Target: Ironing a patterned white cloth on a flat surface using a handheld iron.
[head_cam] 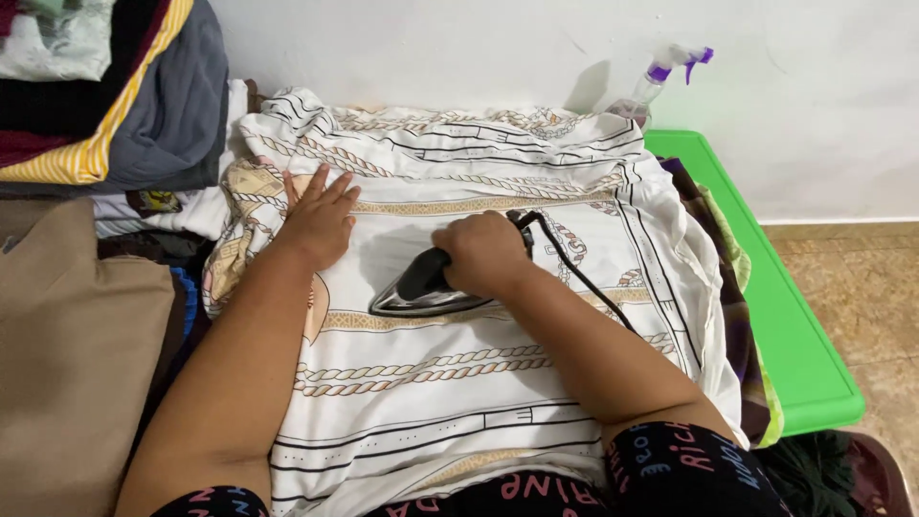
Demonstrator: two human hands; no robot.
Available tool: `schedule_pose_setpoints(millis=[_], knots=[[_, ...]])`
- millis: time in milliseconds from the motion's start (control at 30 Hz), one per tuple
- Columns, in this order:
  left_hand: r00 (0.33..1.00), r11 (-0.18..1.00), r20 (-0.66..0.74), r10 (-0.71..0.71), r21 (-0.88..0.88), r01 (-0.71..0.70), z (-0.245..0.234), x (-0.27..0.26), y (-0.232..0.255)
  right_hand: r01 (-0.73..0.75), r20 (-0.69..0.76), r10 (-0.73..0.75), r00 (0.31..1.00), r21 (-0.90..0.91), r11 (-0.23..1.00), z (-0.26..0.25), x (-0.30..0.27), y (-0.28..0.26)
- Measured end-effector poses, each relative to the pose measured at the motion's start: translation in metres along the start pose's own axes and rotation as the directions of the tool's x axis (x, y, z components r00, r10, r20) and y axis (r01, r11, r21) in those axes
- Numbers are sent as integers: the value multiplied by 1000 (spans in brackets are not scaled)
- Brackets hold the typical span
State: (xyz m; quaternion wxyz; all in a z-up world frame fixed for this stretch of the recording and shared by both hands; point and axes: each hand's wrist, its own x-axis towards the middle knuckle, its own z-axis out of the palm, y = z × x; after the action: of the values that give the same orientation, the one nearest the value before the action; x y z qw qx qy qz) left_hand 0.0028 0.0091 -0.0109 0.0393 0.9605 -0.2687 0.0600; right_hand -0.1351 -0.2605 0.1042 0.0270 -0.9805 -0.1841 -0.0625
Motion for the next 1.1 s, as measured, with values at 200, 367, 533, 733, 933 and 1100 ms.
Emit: schedule_pose_setpoints(millis=[200, 367, 533, 733, 933, 1100], knots=[[999, 1000, -44, 12, -11, -12, 2, -3, -2, -373, 118, 380, 917, -83, 924, -20, 4, 69], [997, 999, -75, 11, -41, -14, -1, -1, -1, -676, -61, 676, 734, -156, 720, -9, -37, 213], [999, 999, 0, -36, -25, 36, -8, -1, 7, -683, -181, 659, 730, -158, 713, -3, -58, 237], [999, 999, -9, -31, -9, 31, -12, -1, 6, -363, 10, 365, 931, -73, 929, -10, 0, 74], [994, 999, -104, 44, -1, -44, 3, 7, -24, -73, -10, 73, 997, -64, 995, 1, 0, -5], [981, 977, -110, -161, 122, 175, -79, -24, -3, -481, 42, 490, 871, -134, 866, -15, 5, 81]])
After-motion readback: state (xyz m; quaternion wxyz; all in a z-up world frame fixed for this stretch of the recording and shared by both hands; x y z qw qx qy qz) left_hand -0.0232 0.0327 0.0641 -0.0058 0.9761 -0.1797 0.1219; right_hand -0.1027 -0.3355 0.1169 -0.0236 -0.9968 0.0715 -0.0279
